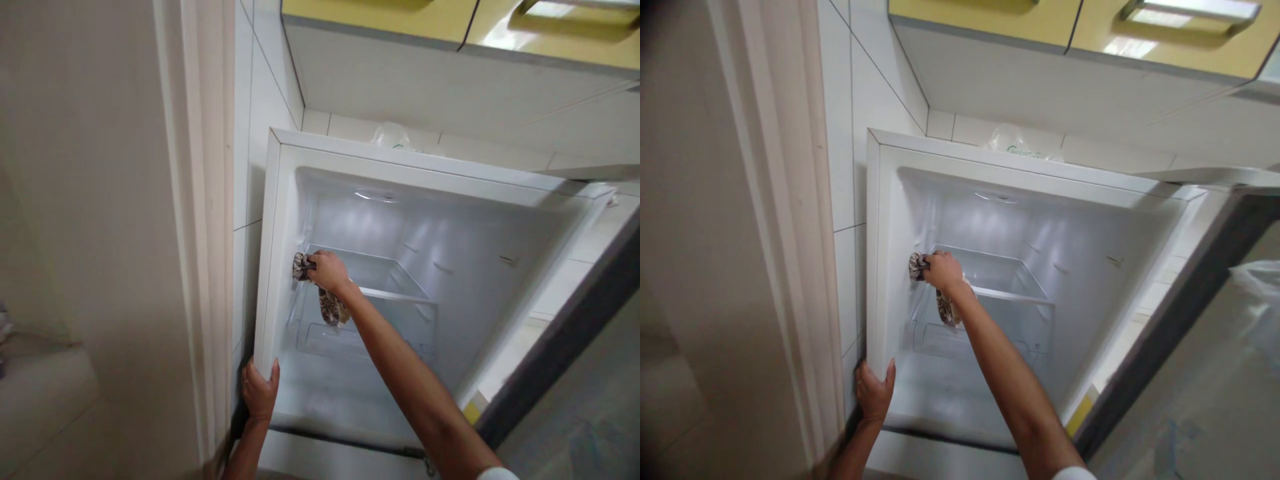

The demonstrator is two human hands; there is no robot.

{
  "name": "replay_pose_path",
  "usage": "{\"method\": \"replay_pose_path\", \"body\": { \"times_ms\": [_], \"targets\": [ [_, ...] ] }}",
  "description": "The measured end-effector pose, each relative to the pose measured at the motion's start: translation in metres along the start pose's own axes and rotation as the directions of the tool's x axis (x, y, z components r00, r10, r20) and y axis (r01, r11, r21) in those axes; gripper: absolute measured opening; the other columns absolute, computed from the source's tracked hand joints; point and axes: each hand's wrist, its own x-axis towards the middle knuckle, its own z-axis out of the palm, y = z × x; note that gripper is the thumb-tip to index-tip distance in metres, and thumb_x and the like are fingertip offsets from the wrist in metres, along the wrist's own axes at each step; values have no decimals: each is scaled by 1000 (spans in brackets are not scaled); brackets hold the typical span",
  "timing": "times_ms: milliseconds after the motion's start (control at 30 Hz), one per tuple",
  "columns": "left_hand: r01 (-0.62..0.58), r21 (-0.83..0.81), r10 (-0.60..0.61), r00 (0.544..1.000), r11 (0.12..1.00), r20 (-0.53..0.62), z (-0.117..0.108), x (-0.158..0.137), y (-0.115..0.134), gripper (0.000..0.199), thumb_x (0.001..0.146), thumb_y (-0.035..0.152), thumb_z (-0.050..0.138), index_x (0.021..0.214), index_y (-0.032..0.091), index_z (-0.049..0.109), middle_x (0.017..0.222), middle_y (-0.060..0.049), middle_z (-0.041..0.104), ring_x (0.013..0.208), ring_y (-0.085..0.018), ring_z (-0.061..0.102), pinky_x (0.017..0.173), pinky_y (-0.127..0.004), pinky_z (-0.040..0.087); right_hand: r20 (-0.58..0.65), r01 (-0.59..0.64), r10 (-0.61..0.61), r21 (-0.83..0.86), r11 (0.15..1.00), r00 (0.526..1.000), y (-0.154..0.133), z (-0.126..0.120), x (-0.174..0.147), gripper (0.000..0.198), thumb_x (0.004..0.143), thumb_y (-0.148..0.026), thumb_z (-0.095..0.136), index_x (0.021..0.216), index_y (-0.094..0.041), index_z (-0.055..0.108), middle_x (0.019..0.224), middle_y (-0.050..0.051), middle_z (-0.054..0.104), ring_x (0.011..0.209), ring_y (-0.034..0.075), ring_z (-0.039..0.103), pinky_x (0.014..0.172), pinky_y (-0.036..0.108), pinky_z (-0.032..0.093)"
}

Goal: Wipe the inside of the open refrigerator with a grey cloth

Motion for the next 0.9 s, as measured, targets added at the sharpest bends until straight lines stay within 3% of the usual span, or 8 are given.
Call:
{"method": "replay_pose_path", "body": {
  "times_ms": [167, 267, 367, 433, 533, 667, 833, 900],
  "targets": [
    [-16, 1, 16, 999, 1000, -50, -3, 0, 3, 68, 93, 70, 56, 115, 6, 63, 93, -18, 75, 84, -30, 75, 72, -39, 60, 2, 54, -54, 113, 992, 999, 12, 2, 6, 39, 91, -23, 54, 123, -19, 77, 127, 13, 75, 114, 26, 69, 98, 32, 50],
    [-77, 61, 81, 995, 995, -64, -3, 0, 3, 65, 95, 66, 55, 117, 5, 63, 90, -18, 76, 81, -29, 76, 67, -37, 59, -108, 180, -157, 253, 951, 982, 20, 7, -3, 38, 88, -18, 55, 118, -18, 78, 125, 12, 75, 117, 25, 67, 106, 33, 48],
    [-169, 144, 187, 975, 975, -118, -4, 0, 3, 61, 97, 59, 58, 122, 3, 61, 91, -18, 77, 77, -28, 78, 62, -35, 59, -245, 300, -207, 451, 841, 947, 22, 11, -17, 35, 83, -19, 55, 109, -21, 79, 120, 9, 76, 114, 24, 67, 107, 35, 49],
    [-235, 187, 266, 950, 954, -162, -6, 1, 4, 59, 98, 53, 61, 126, 2, 59, 94, -19, 78, 76, -27, 78, 61, -33, 59, -329, 363, -194, 596, 716, 924, 21, 12, -25, 31, 81, -22, 57, 101, -22, 80, 113, 7, 78, 110, 24, 68, 103, 36, 51],
    [-300, 223, 344, 919, 927, -194, -9, 4, 5, 58, 98, 48, 63, 131, 1, 56, 95, -19, 79, 77, -26, 79, 63, -32, 61, -408, 381, -67, 766, 517, 910, 15, 7, -30, 20, 78, -30, 63, 89, -24, 79, 105, 5, 78, 102, 24, 68, 98, 36, 52],
    [-331, 248, 387, 895, 910, -224, -7, 5, 2, 56, 97, 47, 66, 128, 1, 58, 95, -19, 79, 74, -25, 78, 61, -31, 60, -431, 356, 131, 853, 382, 893, 2, -10, -23, 16, 73, -36, 70, 80, -23, 77, 93, 2, 75, 90, 22, 65, 89, 34, 51],
    [-272, 171, 306, 926, 947, -221, 0, 0, -2, 53, 95, 52, 68, 123, 7, 63, 96, -16, 80, 76, -25, 79, 64, -32, 61, -327, 293, 324, 944, 150, 888, -4, -35, 20, 26, 66, -41, 71, 83, -20, 71, 72, -4, 66, 70, 17, 57, 69, 29, 48],
    [-260, 144, 286, 933, 955, -217, 1, 0, -2, 53, 94, 53, 68, 121, 7, 64, 96, -16, 80, 75, -25, 78, 64, -32, 61, -309, 274, 389, 951, 144, 868, 2, -42, 45, 31, 68, -44, 67, 87, -20, 69, 70, -3, 66, 68, 17, 58, 66, 29, 50]
  ]
}}
